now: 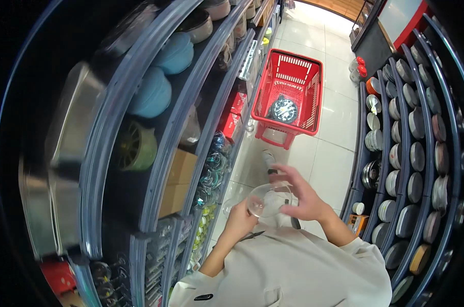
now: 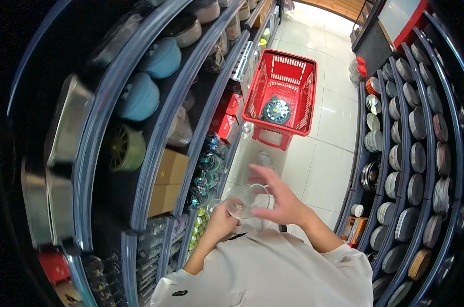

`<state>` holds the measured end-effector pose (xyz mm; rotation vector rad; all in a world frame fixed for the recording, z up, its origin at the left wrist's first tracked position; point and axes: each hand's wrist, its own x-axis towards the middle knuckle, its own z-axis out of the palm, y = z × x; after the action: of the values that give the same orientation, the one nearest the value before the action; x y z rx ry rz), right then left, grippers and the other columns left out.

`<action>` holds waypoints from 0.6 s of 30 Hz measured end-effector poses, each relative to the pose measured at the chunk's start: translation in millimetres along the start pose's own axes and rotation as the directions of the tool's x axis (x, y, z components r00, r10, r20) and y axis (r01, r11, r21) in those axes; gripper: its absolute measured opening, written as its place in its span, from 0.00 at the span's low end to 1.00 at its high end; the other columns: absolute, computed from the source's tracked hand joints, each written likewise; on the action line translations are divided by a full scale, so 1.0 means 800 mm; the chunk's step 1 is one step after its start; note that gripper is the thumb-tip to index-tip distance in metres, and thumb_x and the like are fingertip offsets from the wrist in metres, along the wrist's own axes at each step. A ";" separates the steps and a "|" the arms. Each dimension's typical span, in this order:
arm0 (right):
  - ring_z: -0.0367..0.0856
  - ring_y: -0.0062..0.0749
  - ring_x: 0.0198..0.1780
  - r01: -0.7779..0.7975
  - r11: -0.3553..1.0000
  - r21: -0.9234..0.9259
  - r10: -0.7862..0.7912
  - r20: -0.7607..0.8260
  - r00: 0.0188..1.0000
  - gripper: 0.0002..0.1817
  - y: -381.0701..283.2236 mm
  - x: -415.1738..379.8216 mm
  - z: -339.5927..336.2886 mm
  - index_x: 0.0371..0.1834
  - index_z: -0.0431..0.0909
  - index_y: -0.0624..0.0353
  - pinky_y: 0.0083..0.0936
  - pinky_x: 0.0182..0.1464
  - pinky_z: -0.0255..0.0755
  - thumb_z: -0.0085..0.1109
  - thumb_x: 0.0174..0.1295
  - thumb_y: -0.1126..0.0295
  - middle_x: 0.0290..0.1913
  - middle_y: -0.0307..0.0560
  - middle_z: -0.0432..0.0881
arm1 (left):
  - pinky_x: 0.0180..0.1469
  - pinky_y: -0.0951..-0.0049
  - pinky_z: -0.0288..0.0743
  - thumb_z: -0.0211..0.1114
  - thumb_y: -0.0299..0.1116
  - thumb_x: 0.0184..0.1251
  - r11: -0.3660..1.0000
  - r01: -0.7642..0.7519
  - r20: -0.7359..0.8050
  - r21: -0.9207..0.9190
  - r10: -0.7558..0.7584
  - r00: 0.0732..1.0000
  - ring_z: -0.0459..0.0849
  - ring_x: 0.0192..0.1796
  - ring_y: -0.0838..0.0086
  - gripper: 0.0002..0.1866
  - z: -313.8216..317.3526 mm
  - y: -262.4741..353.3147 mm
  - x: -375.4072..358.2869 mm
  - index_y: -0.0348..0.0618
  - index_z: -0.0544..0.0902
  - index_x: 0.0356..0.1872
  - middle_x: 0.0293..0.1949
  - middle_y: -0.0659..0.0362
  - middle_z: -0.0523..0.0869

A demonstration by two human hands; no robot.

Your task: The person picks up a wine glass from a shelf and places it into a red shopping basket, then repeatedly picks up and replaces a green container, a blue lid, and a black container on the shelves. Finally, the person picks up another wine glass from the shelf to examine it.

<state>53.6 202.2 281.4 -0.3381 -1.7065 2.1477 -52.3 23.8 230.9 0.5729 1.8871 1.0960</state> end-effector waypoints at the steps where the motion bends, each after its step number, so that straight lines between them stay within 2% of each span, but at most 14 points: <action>1: 0.67 0.42 0.64 0.013 0.963 -0.271 0.037 0.177 0.983 0.38 -0.013 0.022 -0.012 0.65 0.63 0.59 0.31 0.61 0.67 0.69 0.52 0.61 0.65 0.53 0.64 | 0.29 0.72 0.76 0.63 0.32 0.62 1.000 -0.011 0.000 0.028 0.011 1.000 0.83 0.26 0.71 0.11 0.000 0.009 0.016 0.37 0.78 0.41 0.27 0.54 0.82; 2: 0.67 0.46 0.64 0.080 0.853 -0.516 0.118 0.339 0.933 0.41 -0.020 0.045 -0.026 0.66 0.63 0.58 0.33 0.61 0.66 0.71 0.49 0.59 0.65 0.55 0.64 | 0.30 0.68 0.74 0.63 0.34 0.60 0.998 -0.027 -0.002 0.053 0.027 1.000 0.83 0.25 0.67 0.13 0.001 0.019 0.035 0.36 0.78 0.42 0.24 0.51 0.82; 3: 0.66 0.49 0.64 0.145 0.806 -0.574 0.103 0.377 0.920 0.39 -0.015 0.064 -0.040 0.65 0.64 0.56 0.35 0.60 0.68 0.71 0.49 0.59 0.65 0.56 0.64 | 0.29 0.69 0.74 0.63 0.33 0.61 0.999 0.031 0.010 -0.014 -0.030 0.999 0.83 0.25 0.70 0.13 0.007 0.017 0.056 0.37 0.78 0.43 0.25 0.52 0.83; 4: 0.66 0.49 0.64 0.134 0.810 -0.570 0.115 0.379 0.918 0.39 -0.013 0.084 -0.058 0.65 0.64 0.56 0.35 0.60 0.68 0.71 0.49 0.59 0.65 0.56 0.64 | 0.29 0.69 0.74 0.63 0.33 0.61 0.999 0.045 0.011 -0.019 -0.045 0.999 0.83 0.25 0.70 0.13 0.008 0.026 0.079 0.37 0.78 0.43 0.25 0.52 0.83; 6: 0.68 0.44 0.62 -0.058 0.838 -0.543 0.255 0.295 0.921 0.38 -0.013 0.118 -0.092 0.63 0.66 0.56 0.32 0.53 0.74 0.72 0.48 0.63 0.64 0.53 0.65 | 0.29 0.70 0.73 0.62 0.31 0.60 0.996 0.076 0.050 0.038 -0.077 0.996 0.82 0.25 0.71 0.13 0.012 0.044 0.121 0.37 0.78 0.44 0.24 0.54 0.83; 8: 0.71 0.44 0.59 -0.107 0.836 -0.538 0.295 0.277 0.915 0.35 -0.023 0.157 -0.127 0.61 0.68 0.56 0.32 0.52 0.74 0.71 0.48 0.63 0.61 0.53 0.67 | 0.29 0.71 0.74 0.62 0.30 0.61 0.993 0.106 0.061 0.057 -0.109 0.992 0.81 0.24 0.73 0.13 0.021 0.066 0.171 0.37 0.78 0.45 0.22 0.56 0.81; 10: 0.73 0.43 0.55 -0.150 0.831 -0.536 0.327 0.252 0.911 0.32 -0.032 0.196 -0.163 0.58 0.70 0.56 0.32 0.51 0.74 0.71 0.48 0.63 0.59 0.53 0.69 | 0.32 0.70 0.76 0.63 0.30 0.62 0.999 0.018 0.108 -0.026 -0.016 0.994 0.83 0.29 0.73 0.15 0.026 0.090 0.224 0.38 0.76 0.49 0.32 0.52 0.82; 11: 0.74 0.42 0.53 -0.076 0.821 -0.566 0.246 0.231 0.941 0.31 -0.036 0.214 -0.182 0.57 0.71 0.57 0.31 0.49 0.75 0.71 0.48 0.64 0.57 0.52 0.69 | 0.32 0.70 0.76 0.63 0.30 0.62 0.999 0.029 0.118 -0.026 -0.026 0.993 0.83 0.29 0.73 0.15 0.031 0.101 0.251 0.38 0.76 0.49 0.32 0.52 0.82; 13: 0.75 0.43 0.52 0.063 0.757 -0.650 0.074 0.182 0.980 0.30 -0.040 0.251 -0.216 0.53 0.72 0.59 0.31 0.48 0.75 0.71 0.45 0.66 0.53 0.53 0.71 | 0.37 0.70 0.79 0.61 0.28 0.63 0.943 -0.293 0.001 0.158 0.297 0.955 0.84 0.36 0.72 0.17 0.039 0.121 0.308 0.38 0.74 0.53 0.48 0.48 0.78; 14: 0.75 0.43 0.52 0.055 0.757 -0.651 0.087 0.183 0.979 0.30 -0.043 0.268 -0.233 0.53 0.72 0.59 0.31 0.48 0.75 0.71 0.45 0.66 0.53 0.53 0.71 | 0.37 0.70 0.79 0.61 0.28 0.63 0.947 -0.284 0.001 0.150 0.287 0.958 0.84 0.36 0.72 0.17 0.040 0.138 0.326 0.38 0.74 0.53 0.48 0.48 0.78; 16: 0.74 0.46 0.53 0.002 0.651 -0.759 0.006 0.008 1.000 0.29 -0.046 0.303 -0.265 0.52 0.72 0.61 0.33 0.50 0.74 0.71 0.45 0.67 0.51 0.55 0.72 | 0.41 0.70 0.80 0.59 0.25 0.64 0.948 -0.315 -0.236 -0.044 0.297 0.925 0.84 0.41 0.70 0.19 0.039 0.171 0.353 0.37 0.72 0.56 0.57 0.47 0.71; 17: 0.74 0.46 0.53 -0.002 0.653 -0.757 0.012 0.008 1.000 0.29 -0.039 0.322 -0.283 0.52 0.72 0.61 0.33 0.50 0.74 0.71 0.45 0.67 0.51 0.55 0.72 | 0.44 0.70 0.80 0.58 0.25 0.65 0.954 -0.280 -0.293 -0.110 0.238 0.926 0.84 0.40 0.69 0.17 0.038 0.175 0.362 0.36 0.73 0.55 0.53 0.49 0.76; 18: 0.74 0.47 0.53 0.007 0.567 -0.824 -0.053 -0.028 0.998 0.30 -0.021 0.341 -0.302 0.52 0.72 0.61 0.34 0.52 0.73 0.71 0.45 0.67 0.51 0.55 0.72 | 0.44 0.70 0.80 0.58 0.25 0.65 0.956 -0.272 -0.291 -0.110 0.231 0.928 0.84 0.40 0.69 0.17 0.036 0.167 0.370 0.36 0.73 0.55 0.53 0.49 0.76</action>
<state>-90.2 536.0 253.2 -0.5844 -2.5706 1.1194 -188.1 319.1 206.7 0.6156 1.9818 1.5397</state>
